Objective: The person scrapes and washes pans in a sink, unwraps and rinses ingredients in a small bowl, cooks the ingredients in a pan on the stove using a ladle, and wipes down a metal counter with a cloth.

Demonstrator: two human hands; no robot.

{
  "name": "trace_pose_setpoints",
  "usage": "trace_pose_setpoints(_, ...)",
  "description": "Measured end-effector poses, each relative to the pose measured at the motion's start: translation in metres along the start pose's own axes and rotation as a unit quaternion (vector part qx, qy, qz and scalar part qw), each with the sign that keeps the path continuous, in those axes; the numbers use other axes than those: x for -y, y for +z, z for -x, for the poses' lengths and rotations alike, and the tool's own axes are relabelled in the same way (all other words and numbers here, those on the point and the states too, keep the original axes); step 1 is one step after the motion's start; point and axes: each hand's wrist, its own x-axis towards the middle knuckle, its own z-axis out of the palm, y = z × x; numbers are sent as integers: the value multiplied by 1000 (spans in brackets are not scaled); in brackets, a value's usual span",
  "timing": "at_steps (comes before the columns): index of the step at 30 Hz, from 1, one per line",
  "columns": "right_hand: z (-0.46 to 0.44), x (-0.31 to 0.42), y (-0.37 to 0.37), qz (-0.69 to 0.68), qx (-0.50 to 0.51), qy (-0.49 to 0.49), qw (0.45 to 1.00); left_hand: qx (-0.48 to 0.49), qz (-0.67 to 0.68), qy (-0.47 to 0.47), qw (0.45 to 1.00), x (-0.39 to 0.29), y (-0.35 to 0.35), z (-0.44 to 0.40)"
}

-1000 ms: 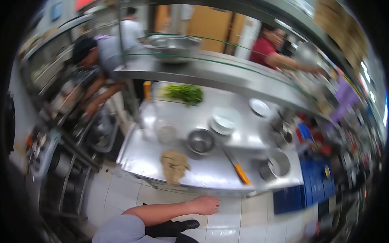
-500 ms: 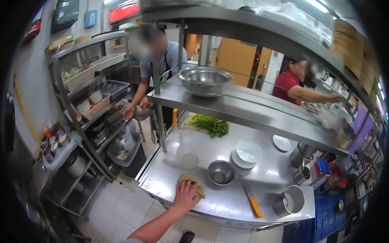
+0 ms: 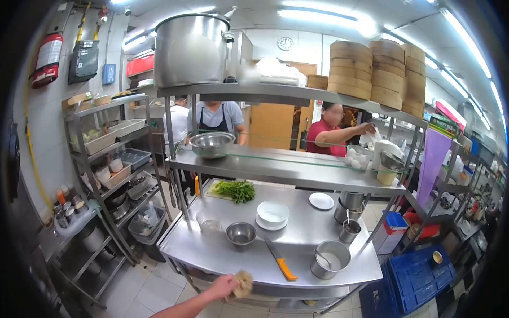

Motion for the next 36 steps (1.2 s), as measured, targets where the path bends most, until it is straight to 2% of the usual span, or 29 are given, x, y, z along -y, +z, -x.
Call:
trace_pose_setpoints(1, 4, -1, -8, -16, 25, 7, 1000, 22, 34, 24, 999, -4, 26, 19)
trace_pose_setpoints(3, 3, 1, -16, -40, 73, 20, 996, 129, 17, -3, 991, -42, 58, 54)
trace_pose_setpoints(5, -1, 0, -18, -50, 112, 18, 992, 154, -46, 60, 985, -64, 82, 76)
trace_pose_setpoints(6, 9, 0, -5, -34, 123, -7, 992, 152, -47, 57, 986, -63, 89, 77)
trace_pose_setpoints(8, 27, 3, 25, 12, 151, -82, 985, 86, -49, 168, 981, -52, 100, 76)
trace_pose_setpoints(9, 34, 6, 46, 15, 154, -77, 985, 80, -48, 165, 982, -51, 95, 72)
trace_pose_setpoints(11, 36, 9, 87, -107, 128, -41, 985, 35, -64, 183, 980, -46, 79, 65)
trace_pose_setpoints(12, 26, 11, 98, -107, 131, -30, 985, 29, -66, 173, 982, -44, 71, 60)
trace_pose_setpoints(14, 1, 1, 115, -243, 140, 57, 958, -145, -184, 311, 921, -30, 54, 51)
trace_pose_setpoints(15, -24, -14, 106, -253, 141, 72, 955, -142, -193, 295, 925, -10, 53, 47)
trace_pose_setpoints(17, -73, -47, 95, -142, 180, 50, 972, -57, -341, 338, 875, 31, 48, 42)
trace_pose_setpoints(18, -92, -64, 96, -159, 184, 60, 968, -45, -351, 326, 877, 44, 38, 46)
trace_pose_setpoints(19, -107, -71, 110, -152, 193, 87, 966, 16, -260, 193, 946, 36, 21, 53)
trace_pose_setpoints(20, -120, -69, 133, -147, 203, 109, 962, 73, -164, 52, 982, 29, 2, 53)
trace_pose_setpoints(21, -130, -64, 155, -140, 211, 130, 959, 86, -178, 43, 979, 25, -15, 50)
trace_pose_setpoints(23, -140, -55, 183, -120, 214, 179, 953, -146, -192, 84, 967, 26, -33, 44)
trace_pose_setpoints(24, -144, -56, 189, -107, 211, 203, 950, -133, -192, 75, 969, 36, -41, 39)
trace_pose_setpoints(25, -155, -60, 191, -118, 203, 205, 950, -138, -156, 25, 978, 50, -51, 29)
trace_pose_setpoints(26, -169, -62, 194, -135, 272, 204, 931, -144, -120, -25, 982, 62, -60, 20)
trace_pose_setpoints(27, -180, -62, 197, -148, 340, 197, 908, -134, -117, -26, 984, 71, -68, 10)
trace_pose_setpoints(33, -183, -8, 229, -133, 185, 110, 968, -131, -76, 69, 986, 55, -112, -63)
trace_pose_setpoints(36, -220, -30, 187, -207, 220, 71, 951, -180, -43, 126, 975, 55, -135, -100)
